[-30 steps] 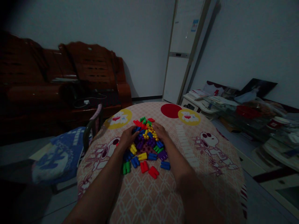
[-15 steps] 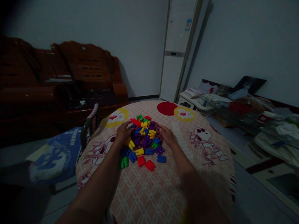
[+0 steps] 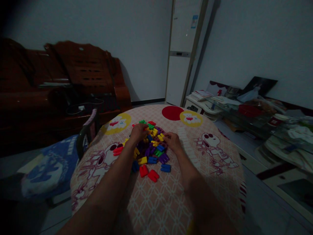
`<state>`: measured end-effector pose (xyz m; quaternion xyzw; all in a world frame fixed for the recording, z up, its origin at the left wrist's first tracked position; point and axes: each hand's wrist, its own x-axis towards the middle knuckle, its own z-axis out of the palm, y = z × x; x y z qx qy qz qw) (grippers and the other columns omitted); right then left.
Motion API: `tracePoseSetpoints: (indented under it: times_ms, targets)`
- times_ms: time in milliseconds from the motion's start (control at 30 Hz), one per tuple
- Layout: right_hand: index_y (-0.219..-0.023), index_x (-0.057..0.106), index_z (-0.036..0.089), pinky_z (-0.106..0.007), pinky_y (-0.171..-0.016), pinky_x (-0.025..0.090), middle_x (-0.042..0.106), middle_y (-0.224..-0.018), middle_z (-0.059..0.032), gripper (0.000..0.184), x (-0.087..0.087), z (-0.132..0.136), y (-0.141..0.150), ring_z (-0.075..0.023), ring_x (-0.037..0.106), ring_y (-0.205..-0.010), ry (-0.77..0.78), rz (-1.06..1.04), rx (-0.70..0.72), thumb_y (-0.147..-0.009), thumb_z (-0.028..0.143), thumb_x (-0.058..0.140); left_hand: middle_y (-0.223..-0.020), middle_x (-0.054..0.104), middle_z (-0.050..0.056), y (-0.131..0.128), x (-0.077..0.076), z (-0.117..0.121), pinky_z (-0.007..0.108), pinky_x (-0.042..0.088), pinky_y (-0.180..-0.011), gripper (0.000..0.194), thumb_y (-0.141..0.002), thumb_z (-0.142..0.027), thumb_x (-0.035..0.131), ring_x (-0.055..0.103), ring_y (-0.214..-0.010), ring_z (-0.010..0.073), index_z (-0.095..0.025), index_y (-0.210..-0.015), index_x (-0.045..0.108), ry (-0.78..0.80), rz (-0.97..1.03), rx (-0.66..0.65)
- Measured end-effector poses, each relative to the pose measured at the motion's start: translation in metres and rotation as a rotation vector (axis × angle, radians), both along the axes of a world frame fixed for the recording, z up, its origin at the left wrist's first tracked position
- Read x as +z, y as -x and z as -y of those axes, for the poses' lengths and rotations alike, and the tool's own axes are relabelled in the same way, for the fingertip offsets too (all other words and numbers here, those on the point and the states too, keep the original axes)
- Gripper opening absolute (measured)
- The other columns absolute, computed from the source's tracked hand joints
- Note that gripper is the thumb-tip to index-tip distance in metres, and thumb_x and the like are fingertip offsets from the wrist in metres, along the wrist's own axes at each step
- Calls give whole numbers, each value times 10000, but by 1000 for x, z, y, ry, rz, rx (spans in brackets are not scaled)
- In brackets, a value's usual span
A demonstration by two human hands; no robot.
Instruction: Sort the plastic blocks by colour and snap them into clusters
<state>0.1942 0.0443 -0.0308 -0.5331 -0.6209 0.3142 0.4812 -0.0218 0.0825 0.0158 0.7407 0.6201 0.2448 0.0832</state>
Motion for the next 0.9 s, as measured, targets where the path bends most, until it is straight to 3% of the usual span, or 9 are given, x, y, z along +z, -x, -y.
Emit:
tracePoseSetpoints:
  times_ms: [133, 233, 367, 433, 567, 667, 800, 900]
  targets:
    - [-807, 708, 169, -297, -562, 510, 700, -654, -34, 361, 0, -7, -31, -184, 645, -588, 63, -253, -107, -616, 474, 728, -1130, 737, 119, -4, -9, -2, 380, 524, -959, 372, -809, -170, 619, 663, -1096, 312, -198, -1156, 749, -32, -5, 31]
    - [-807, 695, 169, -294, -547, 492, 688, -635, -33, 371, 3, -7, -51, -178, 624, -562, 47, -295, -198, -596, 472, 732, -1101, 739, 112, -4, -13, -4, 368, 526, -932, 365, -805, -178, 617, 671, -1057, 301, -198, -1144, 749, -31, -1, 34]
    - [-715, 674, 208, -350, -680, 534, 715, -710, -53, 219, 4, -3, -71, -226, 662, -687, -48, 24, -447, -611, 400, 688, -1067, 737, 110, -5, -12, -5, 359, 527, -887, 305, -801, -185, 630, 672, -1022, 292, -186, -1084, 745, -39, 6, 14]
    - [-668, 664, 226, -355, -715, 534, 722, -716, -49, 139, 3, -1, -78, -232, 665, -708, -38, 206, -488, -611, 352, 676, -1042, 736, 110, -7, -12, -5, 348, 523, -868, 276, -807, -189, 639, 673, -1005, 281, -170, -1065, 734, -37, 8, -11]
    - [-652, 684, 231, -337, -722, 533, 733, -711, -34, 86, 3, 2, -91, -223, 677, -706, 35, 353, -402, -590, 286, 705, -993, 739, 90, -8, -13, -5, 338, 518, -834, 254, -814, -226, 669, 677, -939, 253, -166, -1058, 705, -14, 58, -35]
    - [-802, 747, 200, -367, -797, 553, 764, -841, -67, 214, 5, 0, -97, -249, 704, -807, 71, 356, -396, -601, 227, 679, -977, 736, 82, -8, -14, -7, 337, 515, -820, 274, -808, -269, 697, 674, -907, 243, -163, -1061, 691, 6, 96, -31]
    - [-1067, 763, 202, -401, -1031, 494, 755, -1110, -78, 453, 4, -3, -96, -250, 668, -1098, -89, 343, -328, -692, 147, 514, -979, 732, 91, -8, -17, -10, 336, 514, -831, 309, -783, -267, 726, 674, -917, 242, -148, -1065, 693, 28, 131, -43]
    - [-1016, 782, 214, -401, -1003, 506, 769, -1063, -70, 402, 3, -3, -92, -241, 686, -1026, -95, 404, -232, -735, 145, 502, -1008, 739, 87, -8, -17, -11, 347, 523, -859, 333, -773, -254, 721, 676, -937, 243, -157, -1091, 695, 24, 163, -46]
